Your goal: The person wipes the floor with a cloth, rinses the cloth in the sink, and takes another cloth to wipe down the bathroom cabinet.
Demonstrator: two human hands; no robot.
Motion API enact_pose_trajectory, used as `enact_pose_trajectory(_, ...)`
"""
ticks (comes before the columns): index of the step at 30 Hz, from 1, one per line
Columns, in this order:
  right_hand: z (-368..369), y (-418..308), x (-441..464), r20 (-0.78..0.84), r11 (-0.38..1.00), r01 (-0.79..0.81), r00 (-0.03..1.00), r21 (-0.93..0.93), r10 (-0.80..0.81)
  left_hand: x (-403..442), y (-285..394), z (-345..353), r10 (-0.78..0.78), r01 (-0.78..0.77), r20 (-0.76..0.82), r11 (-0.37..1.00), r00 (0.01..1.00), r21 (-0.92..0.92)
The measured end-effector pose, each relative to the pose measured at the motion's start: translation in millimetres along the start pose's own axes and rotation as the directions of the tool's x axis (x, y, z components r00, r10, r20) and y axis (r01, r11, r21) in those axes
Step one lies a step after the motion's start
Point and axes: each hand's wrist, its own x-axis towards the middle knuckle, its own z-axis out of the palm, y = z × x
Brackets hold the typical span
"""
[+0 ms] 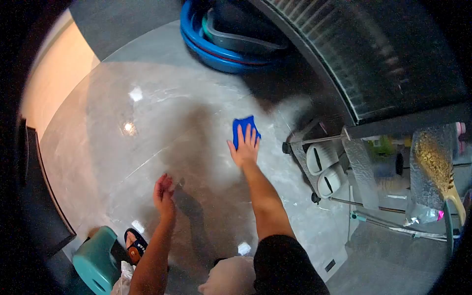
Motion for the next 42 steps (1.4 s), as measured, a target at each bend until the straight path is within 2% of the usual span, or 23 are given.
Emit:
enact_pose_trajectory(2, 10, 9, -51, -0.091, 0.994, -0.093, 0.991, 0.065, 0.099, -1, 9, 11, -0.008, 0.008, 0.007, 1.000, 1.000, -0.023)
enact_pose_trajectory(4, 8, -5, -105, -0.031, 0.999, -0.018, 0.999, 0.037, 0.019, -7, -2, 18, -0.043, 0.044, 0.052, 0.999, 0.998, -0.015)
enact_pose_trajectory(7, -15, -2, -90, 0.013, 0.951, 0.292, 0.955, 0.104, -0.295, -14, -1, 37, -0.067, 0.063, 0.133, 0.997, 0.989, 0.040)
enact_pose_trajectory(9, -12, 20, -28, 0.126, 0.929, 0.369, 0.923, -0.009, -0.365, -17, -4, 53, -0.081, 0.073, 0.163, 0.996, 0.983, 0.052)
enact_pose_trajectory(11, -3, 45, 25, 0.116, 0.997, 0.053, 0.992, -0.055, -0.046, -17, -11, 64, -0.101, 0.095, 0.173, 0.994, 0.980, 0.044)
enact_pose_trajectory(13, -7, 68, 13, 0.017, 0.970, -0.218, 0.976, 0.107, 0.217, -14, -15, 64, -0.062, 0.059, 0.183, 0.998, 0.981, 0.024)
enact_pose_trajectory(15, -5, 79, -42, -0.082, 0.963, -0.252, 0.962, 0.094, 0.260, -8, -12, 66, -0.035, 0.031, 0.196, 0.999, 0.980, 0.021)
enact_pose_trajectory(18, 9, 65, -132, -0.098, 0.960, -0.253, 0.959, 0.120, 0.265, -14, -13, 70, -0.045, 0.035, 0.224, 0.998, 0.973, 0.048)
enact_pose_trajectory(21, 6, 35, -145, -0.046, 0.980, -0.190, 0.980, 0.057, 0.192, -21, -34, 79, -0.039, 0.024, 0.276, 0.998, 0.960, 0.058)
enact_pose_trajectory(23, -16, 49, -108, -0.017, 0.994, 0.048, 0.999, 0.093, -0.047, -29, -42, 87, -0.044, 0.013, 0.349, 0.996, 0.936, 0.089)
enact_pose_trajectory(25, -18, 79, -75, 0.048, 0.993, 0.116, 0.992, 0.033, -0.118, -36, -40, 94, -0.076, 0.064, 0.315, 0.997, 0.946, 0.050)
enact_pose_trajectory(27, -20, 91, -92, -0.036, 0.992, -0.064, 0.997, 0.106, 0.068, -34, -37, 95, -0.081, 0.075, 0.304, 0.997, 0.949, 0.032)
enact_pose_trajectory(28, -14, 92, -118, -0.115, 0.969, -0.199, 0.970, 0.145, 0.216, -30, -38, 92, -0.072, 0.065, 0.306, 0.997, 0.949, 0.033)
enact_pose_trajectory(29, -7, 89, -147, -0.121, 0.940, -0.317, 0.936, 0.129, 0.332, -27, -37, 91, -0.067, 0.058, 0.313, 0.998, 0.948, 0.036)
enact_pose_trajectory(30, 1, 82, -174, -0.134, 0.923, -0.369, 0.915, 0.112, 0.381, -29, -32, 92, -0.082, 0.063, 0.317, 0.996, 0.945, 0.067)
enact_pose_trajectory(32, -10, 42, -215, 0.016, 0.931, -0.360, 0.933, 0.065, 0.360, -34, -21, 97, -0.111, 0.075, 0.323, 0.990, 0.940, 0.123)
enact_pose_trajectory(35, -22, 19, -209, 0.100, 0.995, 0.013, 0.995, 0.098, -0.023, -42, -37, 103, -0.090, 0.027, 0.434, 0.988, 0.897, 0.150)
enact_pose_trajectory(38, -25, 49, -159, 0.068, 0.984, 0.148, 0.985, 0.103, -0.155, -52, -35, 117, -0.090, 0.036, 0.454, 0.991, 0.886, 0.126)
enact_pose_trajectory(41, -22, 50, -167, 0.036, 0.991, -0.021, 0.999, 0.132, 0.016, -52, -24, 125, -0.083, 0.019, 0.452, 0.989, 0.888, 0.143)
enact_pose_trajectory(42, -23, 45, -184, 0.019, 0.978, -0.027, 1.000, 0.205, 0.024, -51, -21, 126, -0.098, 0.026, 0.466, 0.987, 0.879, 0.159)
